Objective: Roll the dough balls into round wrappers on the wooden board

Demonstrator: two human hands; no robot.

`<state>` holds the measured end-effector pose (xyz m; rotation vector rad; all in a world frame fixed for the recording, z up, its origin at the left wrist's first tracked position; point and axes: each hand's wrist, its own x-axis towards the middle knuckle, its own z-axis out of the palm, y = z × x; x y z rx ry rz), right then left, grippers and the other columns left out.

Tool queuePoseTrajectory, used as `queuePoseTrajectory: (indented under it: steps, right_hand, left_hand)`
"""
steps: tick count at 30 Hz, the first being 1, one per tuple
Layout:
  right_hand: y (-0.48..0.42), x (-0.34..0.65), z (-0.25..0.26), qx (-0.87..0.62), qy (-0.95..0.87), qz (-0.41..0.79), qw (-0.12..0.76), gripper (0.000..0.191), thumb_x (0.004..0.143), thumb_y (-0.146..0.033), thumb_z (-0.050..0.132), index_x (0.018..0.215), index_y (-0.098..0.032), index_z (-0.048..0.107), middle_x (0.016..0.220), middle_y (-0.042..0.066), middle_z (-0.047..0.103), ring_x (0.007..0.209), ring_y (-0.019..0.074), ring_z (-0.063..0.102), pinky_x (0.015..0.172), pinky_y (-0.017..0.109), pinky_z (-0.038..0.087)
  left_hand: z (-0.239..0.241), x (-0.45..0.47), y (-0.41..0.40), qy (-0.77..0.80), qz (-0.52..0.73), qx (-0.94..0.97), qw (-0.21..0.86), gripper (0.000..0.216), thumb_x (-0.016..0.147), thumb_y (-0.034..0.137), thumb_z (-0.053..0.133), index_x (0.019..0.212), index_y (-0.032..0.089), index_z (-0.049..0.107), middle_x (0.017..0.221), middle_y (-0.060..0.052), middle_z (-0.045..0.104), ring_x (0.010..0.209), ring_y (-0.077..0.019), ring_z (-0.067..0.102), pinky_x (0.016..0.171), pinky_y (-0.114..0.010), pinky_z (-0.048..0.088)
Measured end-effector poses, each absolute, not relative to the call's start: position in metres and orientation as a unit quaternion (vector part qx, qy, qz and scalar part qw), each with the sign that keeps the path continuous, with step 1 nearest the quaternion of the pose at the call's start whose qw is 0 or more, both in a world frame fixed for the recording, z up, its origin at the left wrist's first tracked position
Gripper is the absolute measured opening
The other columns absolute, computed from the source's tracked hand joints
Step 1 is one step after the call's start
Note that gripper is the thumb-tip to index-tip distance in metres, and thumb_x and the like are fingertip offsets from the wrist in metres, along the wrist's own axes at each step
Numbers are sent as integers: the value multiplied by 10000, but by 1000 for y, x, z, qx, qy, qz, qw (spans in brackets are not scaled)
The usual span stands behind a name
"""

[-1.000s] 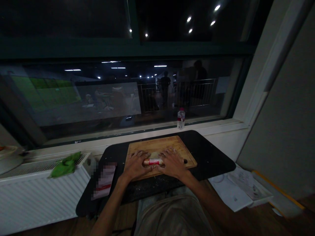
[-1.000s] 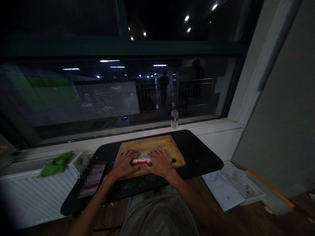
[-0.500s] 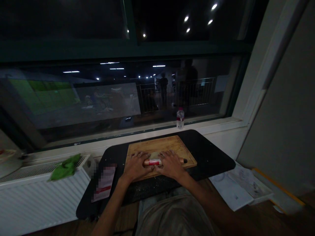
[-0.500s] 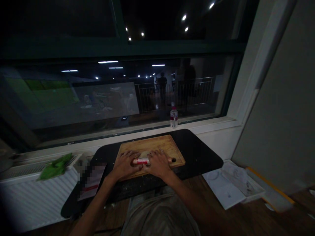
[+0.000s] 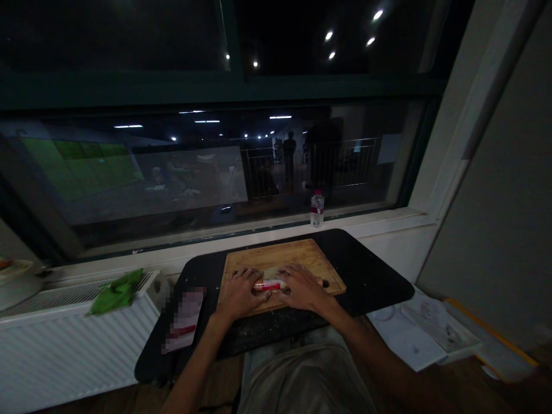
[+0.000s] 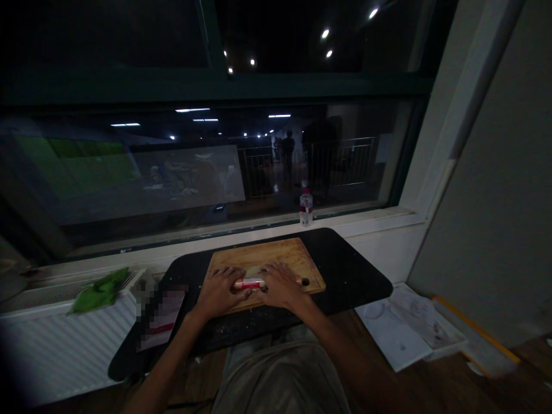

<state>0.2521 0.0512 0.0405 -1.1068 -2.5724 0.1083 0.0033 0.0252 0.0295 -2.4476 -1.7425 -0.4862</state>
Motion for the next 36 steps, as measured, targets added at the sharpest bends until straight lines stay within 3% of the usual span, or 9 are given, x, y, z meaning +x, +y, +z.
queuePoseTrajectory:
  steps: [7,13,19,26,36]
  right_hand:
    - [48,255,41,-389,-905,50,164,495,1055,-325,610,1543,-276,669,1579,104,660,1487,310,555,1294,516,370]
    - [38,251,30,-396,-899,44,181,517,1056,-277,602,1567,-208,638,1582,140,656,1501,320,548,1328,549,320]
    - [40,247,31,-402,-895,38,191,494,1023,-336,677,1506,-236,691,1540,136,688,1453,339,588,1297,560,357]
    - [56,254,36,-367,-910,53,184,474,1015,-299,688,1486,-251,716,1498,110,715,1400,310,623,1226,478,444]
    - [61,250,32,-384,-904,52,179,466,1015,-385,743,1470,-284,725,1490,106,707,1431,322,592,1244,499,421]
  left_hand:
    - [36,-4,23,-554,-141,-820,2,587,1015,525,645,1567,324,646,1642,-62,625,1537,-335,506,1285,-539,378]
    - [37,-9,26,-557,-132,-819,-30,547,1085,404,477,1611,324,601,1693,-32,581,1583,-283,463,1313,-523,354]
    - [36,-5,24,-561,-140,-816,-21,624,979,519,687,1561,295,655,1639,-74,630,1552,-338,504,1304,-537,366]
    - [38,3,24,-587,-136,-798,-18,634,971,583,691,1544,313,666,1632,-60,638,1533,-348,526,1285,-537,383]
    - [37,1,28,-589,-126,-798,-29,651,959,578,684,1552,308,656,1658,-54,615,1544,-348,516,1303,-558,352]
